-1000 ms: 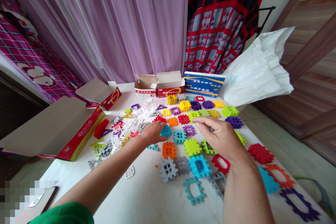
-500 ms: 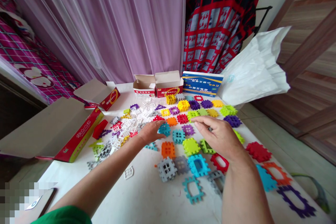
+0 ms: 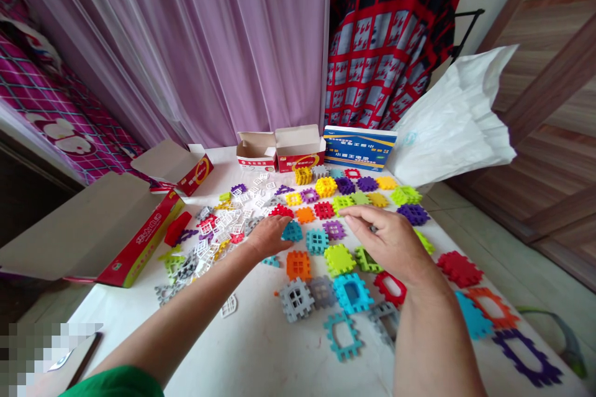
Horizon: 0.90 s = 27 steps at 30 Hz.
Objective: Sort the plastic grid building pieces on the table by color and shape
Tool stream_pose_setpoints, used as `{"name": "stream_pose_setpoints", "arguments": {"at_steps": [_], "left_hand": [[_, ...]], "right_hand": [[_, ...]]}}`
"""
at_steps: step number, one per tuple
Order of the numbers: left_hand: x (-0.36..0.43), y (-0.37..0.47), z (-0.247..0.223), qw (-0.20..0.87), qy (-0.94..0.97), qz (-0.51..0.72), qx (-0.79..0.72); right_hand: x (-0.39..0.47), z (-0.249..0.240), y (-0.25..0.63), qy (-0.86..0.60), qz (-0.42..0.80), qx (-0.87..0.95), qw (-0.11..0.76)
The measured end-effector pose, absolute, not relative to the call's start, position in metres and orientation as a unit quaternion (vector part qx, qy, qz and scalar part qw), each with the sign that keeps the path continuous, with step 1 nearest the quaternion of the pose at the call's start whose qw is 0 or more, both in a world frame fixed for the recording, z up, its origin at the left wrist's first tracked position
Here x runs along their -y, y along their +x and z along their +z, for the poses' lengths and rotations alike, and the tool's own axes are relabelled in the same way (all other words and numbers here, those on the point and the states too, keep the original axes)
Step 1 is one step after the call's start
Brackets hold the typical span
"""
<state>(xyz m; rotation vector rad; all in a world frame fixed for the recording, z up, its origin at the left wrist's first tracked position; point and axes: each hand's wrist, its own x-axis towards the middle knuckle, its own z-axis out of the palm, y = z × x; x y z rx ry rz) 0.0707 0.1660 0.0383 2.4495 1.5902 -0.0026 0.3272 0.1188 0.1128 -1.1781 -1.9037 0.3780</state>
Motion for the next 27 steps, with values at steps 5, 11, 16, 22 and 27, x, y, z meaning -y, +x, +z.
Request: {"name": "stream_pose_setpoints", "arguments": {"at_steps": [5,11,16,22,27], "left_hand": [[-0.166,0.073,0.037,0.116,0.834,0.005,-0.539],[-0.166,0.073,0.034,0.120,0.835,0.013,-0.537],[-0.161,0.071,0.034,0.122,0.837,0.028,-0.533],[-0.144,0.038,0.045,0.091,0.811,0.094,-0.570],[-0.152,-0.052,0.065,0.026,0.694,0.078,-0.716]], "right_hand": [[-0.120,0.112,0.328,-0.470,0.147,0.764,0.417],[-0.121,0.110,0.327,-0.467,0.141,0.769,0.414],[-0.121,0.110,0.326,-0.468,0.136,0.772,0.408],[-0.124,0.105,0.324,-0.463,0.134,0.782,0.396],[-0.125,0.099,0.322,-0.462,0.134,0.786,0.388]]}}
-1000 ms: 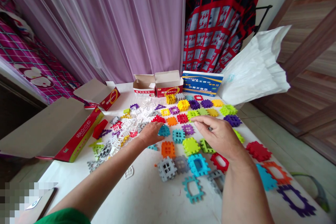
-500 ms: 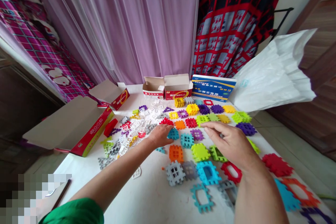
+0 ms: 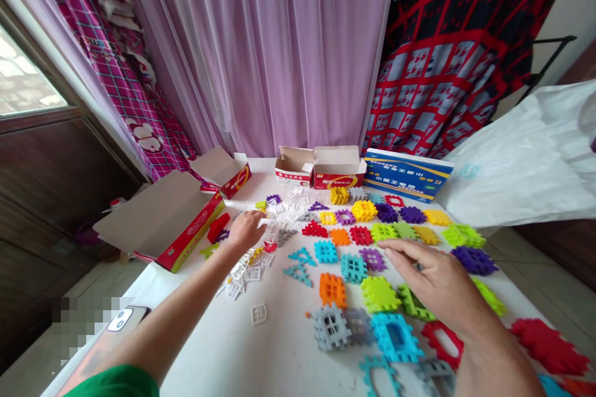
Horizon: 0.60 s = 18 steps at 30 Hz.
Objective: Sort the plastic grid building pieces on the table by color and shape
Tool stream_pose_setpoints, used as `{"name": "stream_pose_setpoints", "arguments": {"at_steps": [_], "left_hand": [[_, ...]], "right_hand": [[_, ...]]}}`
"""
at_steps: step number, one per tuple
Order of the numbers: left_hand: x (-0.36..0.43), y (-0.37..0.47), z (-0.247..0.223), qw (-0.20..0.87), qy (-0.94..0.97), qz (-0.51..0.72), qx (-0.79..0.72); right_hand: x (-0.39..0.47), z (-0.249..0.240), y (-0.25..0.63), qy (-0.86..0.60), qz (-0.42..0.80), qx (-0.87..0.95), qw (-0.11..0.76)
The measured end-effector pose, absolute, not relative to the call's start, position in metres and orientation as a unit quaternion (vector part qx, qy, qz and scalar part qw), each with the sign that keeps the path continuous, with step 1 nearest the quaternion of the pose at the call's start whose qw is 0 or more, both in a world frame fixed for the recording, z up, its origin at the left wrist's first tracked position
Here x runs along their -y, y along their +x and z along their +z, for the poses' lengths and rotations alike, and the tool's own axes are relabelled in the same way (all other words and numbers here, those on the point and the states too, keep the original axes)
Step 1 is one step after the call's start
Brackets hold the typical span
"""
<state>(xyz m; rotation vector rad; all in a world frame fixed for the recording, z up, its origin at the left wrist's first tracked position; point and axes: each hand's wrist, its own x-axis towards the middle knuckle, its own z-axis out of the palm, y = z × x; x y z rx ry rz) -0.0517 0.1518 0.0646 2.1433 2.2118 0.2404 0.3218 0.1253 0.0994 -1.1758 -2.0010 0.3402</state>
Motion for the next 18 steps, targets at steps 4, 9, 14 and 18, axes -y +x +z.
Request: {"name": "stream_pose_setpoints", "arguments": {"at_steps": [4,9,14,18], "left_hand": [[-0.165,-0.110,0.071,0.010,0.603,0.039,-0.797],[-0.173,-0.125,0.062,0.028,0.568,0.042,-0.822],[-0.178,-0.125,0.072,0.066,0.557,0.110,-0.821],[-0.175,-0.126,0.093,0.186,0.512,0.259,-0.798]], "right_hand": [[-0.125,0.099,0.319,-0.460,0.134,0.789,0.384],[-0.126,0.100,0.319,-0.461,0.144,0.788,0.382],[-0.124,0.102,0.319,-0.470,0.153,0.783,0.378],[-0.123,0.106,0.318,-0.472,0.162,0.779,0.380]]}}
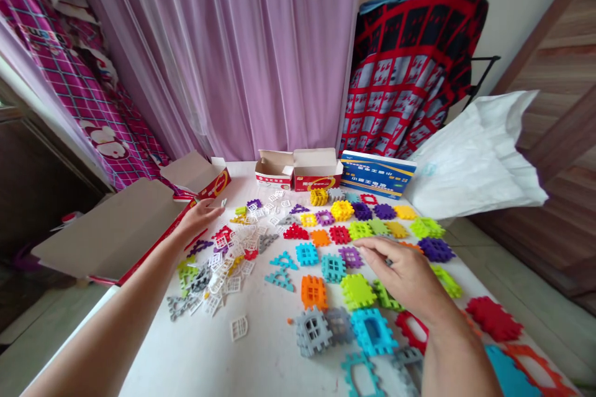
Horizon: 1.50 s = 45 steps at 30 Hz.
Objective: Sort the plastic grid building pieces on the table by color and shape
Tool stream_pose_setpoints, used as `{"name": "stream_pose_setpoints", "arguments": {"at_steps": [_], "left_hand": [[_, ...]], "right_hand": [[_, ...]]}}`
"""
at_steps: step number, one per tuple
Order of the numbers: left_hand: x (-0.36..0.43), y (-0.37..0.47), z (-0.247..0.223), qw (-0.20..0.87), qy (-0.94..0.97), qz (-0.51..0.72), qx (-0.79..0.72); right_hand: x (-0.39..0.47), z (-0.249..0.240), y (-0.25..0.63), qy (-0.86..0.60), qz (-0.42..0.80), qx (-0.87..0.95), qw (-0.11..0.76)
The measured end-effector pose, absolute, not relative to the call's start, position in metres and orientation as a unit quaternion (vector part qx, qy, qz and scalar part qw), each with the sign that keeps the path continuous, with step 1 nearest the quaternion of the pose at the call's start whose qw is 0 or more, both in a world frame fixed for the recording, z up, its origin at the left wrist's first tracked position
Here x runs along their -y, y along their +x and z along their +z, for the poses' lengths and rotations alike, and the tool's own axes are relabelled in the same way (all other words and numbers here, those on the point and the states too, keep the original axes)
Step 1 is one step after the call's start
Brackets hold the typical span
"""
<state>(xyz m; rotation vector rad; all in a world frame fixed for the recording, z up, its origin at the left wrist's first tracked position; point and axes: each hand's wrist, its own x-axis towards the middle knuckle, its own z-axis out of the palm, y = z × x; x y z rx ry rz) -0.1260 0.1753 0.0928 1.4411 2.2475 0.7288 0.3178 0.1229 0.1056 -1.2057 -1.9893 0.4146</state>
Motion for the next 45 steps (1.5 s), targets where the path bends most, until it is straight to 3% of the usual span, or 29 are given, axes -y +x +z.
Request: {"name": "stream_pose_setpoints", "arguments": {"at_steps": [4,9,21,27,36,45], "left_hand": [[-0.154,-0.107,0.104,0.562,0.210,0.566,-0.565],[-0.123,-0.061,0.102,0.680,0.072,0.636,-0.358],[-0.095,0.056,0.094,0.744,0.205,0.508,-0.383],[-0.087,0.078,0.087,0.702,0.347,0.438,-0.441],[-0.076,0.075,0.102,0.572,0.444,0.444,-0.527],[-0.036,0.098,0.090,0.574,0.474,0.384,-0.546]], "right_hand": [[-0.121,0.108,0.314,-0.467,0.162,0.777,0.389],[-0.119,0.108,0.312,-0.461,0.164,0.779,0.392],[-0.106,0.105,0.248,-0.433,0.113,0.796,0.408],[-0.103,0.102,0.227,-0.414,0.120,0.803,0.412],[-0.105,0.099,0.256,-0.403,0.469,0.663,0.422],[-0.058,0.083,0.278,-0.443,0.478,0.655,0.384]]}}
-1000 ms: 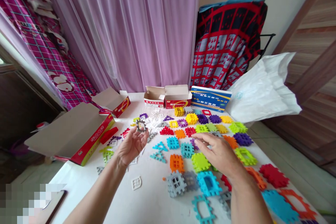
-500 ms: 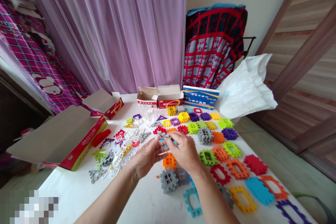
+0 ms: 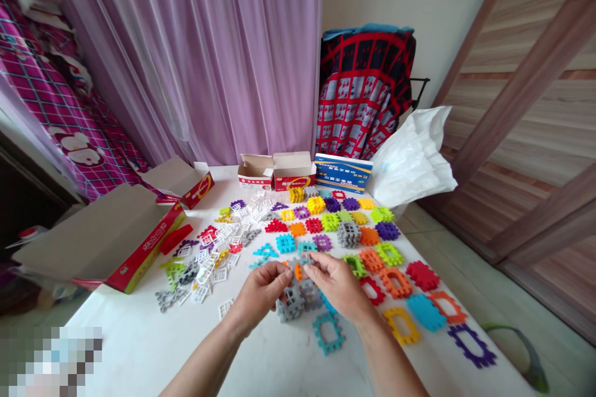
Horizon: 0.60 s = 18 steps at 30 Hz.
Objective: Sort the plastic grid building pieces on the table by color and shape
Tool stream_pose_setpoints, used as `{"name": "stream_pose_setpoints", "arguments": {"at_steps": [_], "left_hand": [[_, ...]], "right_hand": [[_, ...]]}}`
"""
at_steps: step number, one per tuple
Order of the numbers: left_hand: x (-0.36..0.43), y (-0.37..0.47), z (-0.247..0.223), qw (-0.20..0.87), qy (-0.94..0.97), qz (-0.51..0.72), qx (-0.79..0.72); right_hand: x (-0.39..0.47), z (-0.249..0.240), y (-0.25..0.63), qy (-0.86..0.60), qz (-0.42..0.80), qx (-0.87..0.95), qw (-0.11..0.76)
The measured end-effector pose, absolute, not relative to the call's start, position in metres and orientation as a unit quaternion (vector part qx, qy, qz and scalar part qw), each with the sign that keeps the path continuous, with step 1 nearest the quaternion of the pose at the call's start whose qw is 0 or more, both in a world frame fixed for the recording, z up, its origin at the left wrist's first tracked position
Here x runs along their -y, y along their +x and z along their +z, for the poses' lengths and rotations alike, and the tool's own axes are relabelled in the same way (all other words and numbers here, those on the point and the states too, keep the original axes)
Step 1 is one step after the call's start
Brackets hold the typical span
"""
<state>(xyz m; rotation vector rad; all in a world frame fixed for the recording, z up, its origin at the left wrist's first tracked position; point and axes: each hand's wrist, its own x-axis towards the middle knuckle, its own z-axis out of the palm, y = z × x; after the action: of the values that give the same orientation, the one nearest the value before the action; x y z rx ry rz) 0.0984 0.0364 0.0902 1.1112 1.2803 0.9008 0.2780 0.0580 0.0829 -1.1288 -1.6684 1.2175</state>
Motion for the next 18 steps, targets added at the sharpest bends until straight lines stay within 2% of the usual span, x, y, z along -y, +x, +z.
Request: {"name": "stream_pose_setpoints", "arguments": {"at_steps": [5,12,18], "left_hand": [[-0.015,0.102,0.070,0.608,0.429,0.382,-0.548],[-0.004,0.093,0.074,0.601,0.460,0.356,-0.549],[0.002,0.098,0.080,0.575,0.516,0.319,-0.549]], "right_hand": [[-0.022,0.080,0.290,-0.465,0.375,0.734,0.325],[-0.014,0.092,0.289,-0.482,0.271,0.807,0.209],[-0.002,0.100,0.292,-0.490,0.222,0.821,0.190]]}}
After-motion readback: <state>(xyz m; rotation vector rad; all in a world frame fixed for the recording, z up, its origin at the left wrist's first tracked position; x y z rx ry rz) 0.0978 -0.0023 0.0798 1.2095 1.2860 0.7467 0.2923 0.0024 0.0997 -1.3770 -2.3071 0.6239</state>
